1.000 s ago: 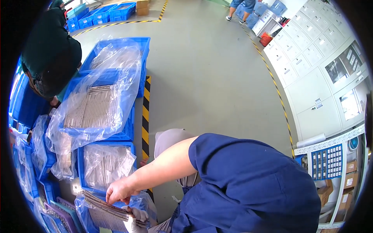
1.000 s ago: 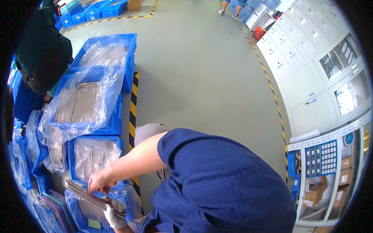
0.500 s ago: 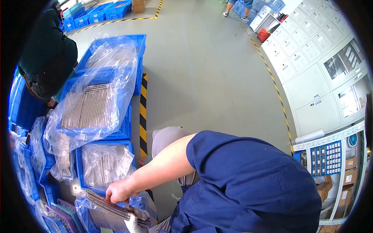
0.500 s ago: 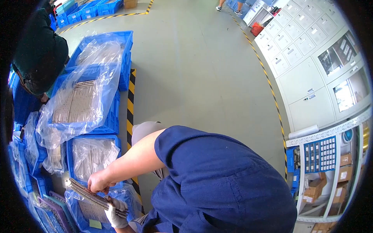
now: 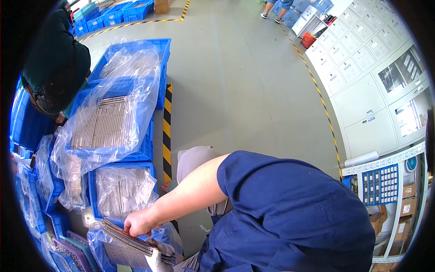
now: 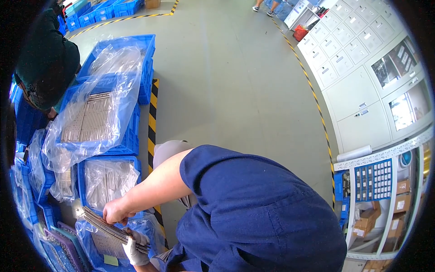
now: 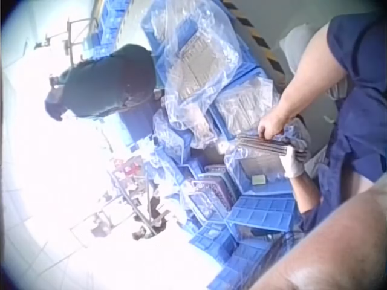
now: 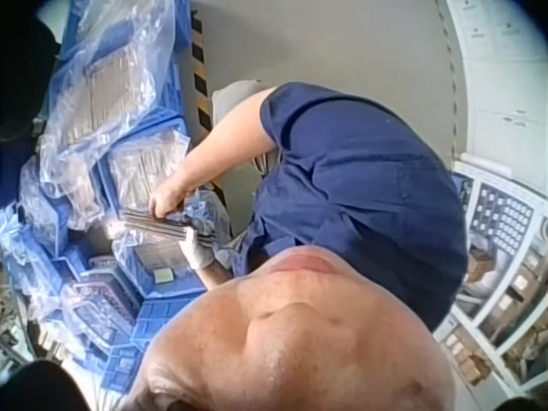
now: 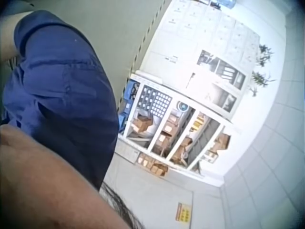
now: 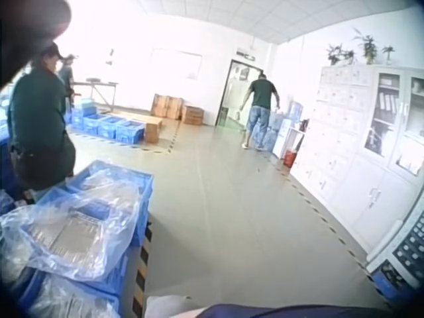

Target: Inspecting and sorting cylindrical metal rods in a manufacturing environment.

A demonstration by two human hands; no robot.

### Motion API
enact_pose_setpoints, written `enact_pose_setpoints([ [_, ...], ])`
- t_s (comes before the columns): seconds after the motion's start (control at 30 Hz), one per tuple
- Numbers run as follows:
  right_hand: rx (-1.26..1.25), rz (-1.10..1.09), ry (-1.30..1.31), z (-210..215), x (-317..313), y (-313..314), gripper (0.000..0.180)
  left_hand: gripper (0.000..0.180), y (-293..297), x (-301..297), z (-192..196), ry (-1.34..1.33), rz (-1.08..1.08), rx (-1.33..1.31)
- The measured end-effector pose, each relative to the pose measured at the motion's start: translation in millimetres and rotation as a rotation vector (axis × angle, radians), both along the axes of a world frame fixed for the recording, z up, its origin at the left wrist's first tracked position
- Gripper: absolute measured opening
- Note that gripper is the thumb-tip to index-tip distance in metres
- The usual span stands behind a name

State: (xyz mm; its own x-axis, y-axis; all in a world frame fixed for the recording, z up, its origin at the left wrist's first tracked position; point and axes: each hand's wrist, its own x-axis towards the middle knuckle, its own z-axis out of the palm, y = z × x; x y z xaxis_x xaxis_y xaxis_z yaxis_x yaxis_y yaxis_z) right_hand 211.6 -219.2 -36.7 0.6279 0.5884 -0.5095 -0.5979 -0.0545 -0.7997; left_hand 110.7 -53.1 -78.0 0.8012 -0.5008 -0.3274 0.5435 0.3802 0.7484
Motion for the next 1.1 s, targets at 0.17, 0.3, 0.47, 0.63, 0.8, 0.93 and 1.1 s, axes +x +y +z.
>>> enact_pose_setpoints([
  [0.17,-0.014,0.001,0.001,1,-1,0,0.031,0.034,2,1,-4,0.02,-0.004,-0.005],
  [0.3,-0.008,-0.061,0.004,-2,-1,3,0.025,0.035,4,1,-6,0.034,-0.004,0.011],
  [0.47,-0.02,-0.034,-0.011,-4,-2,4,0.026,0.037,4,0,-6,0.045,0.002,0.038],
  [0.63,-0.025,-0.025,0.007,-2,-2,2,0.026,0.037,3,0,-6,0.054,0.006,0.048],
  [0.8,-0.01,-0.037,0.017,3,-3,0,0.026,0.036,3,0,-5,0.062,0.01,0.059],
  [0.93,-0.006,-0.043,0.02,9,-4,-3,0.025,0.035,4,-1,-5,0.068,0.013,0.072],
  [1.1,-0.038,-0.022,0.022,17,-6,-8,0.025,0.034,4,-1,-5,0.066,0.016,0.081],
])
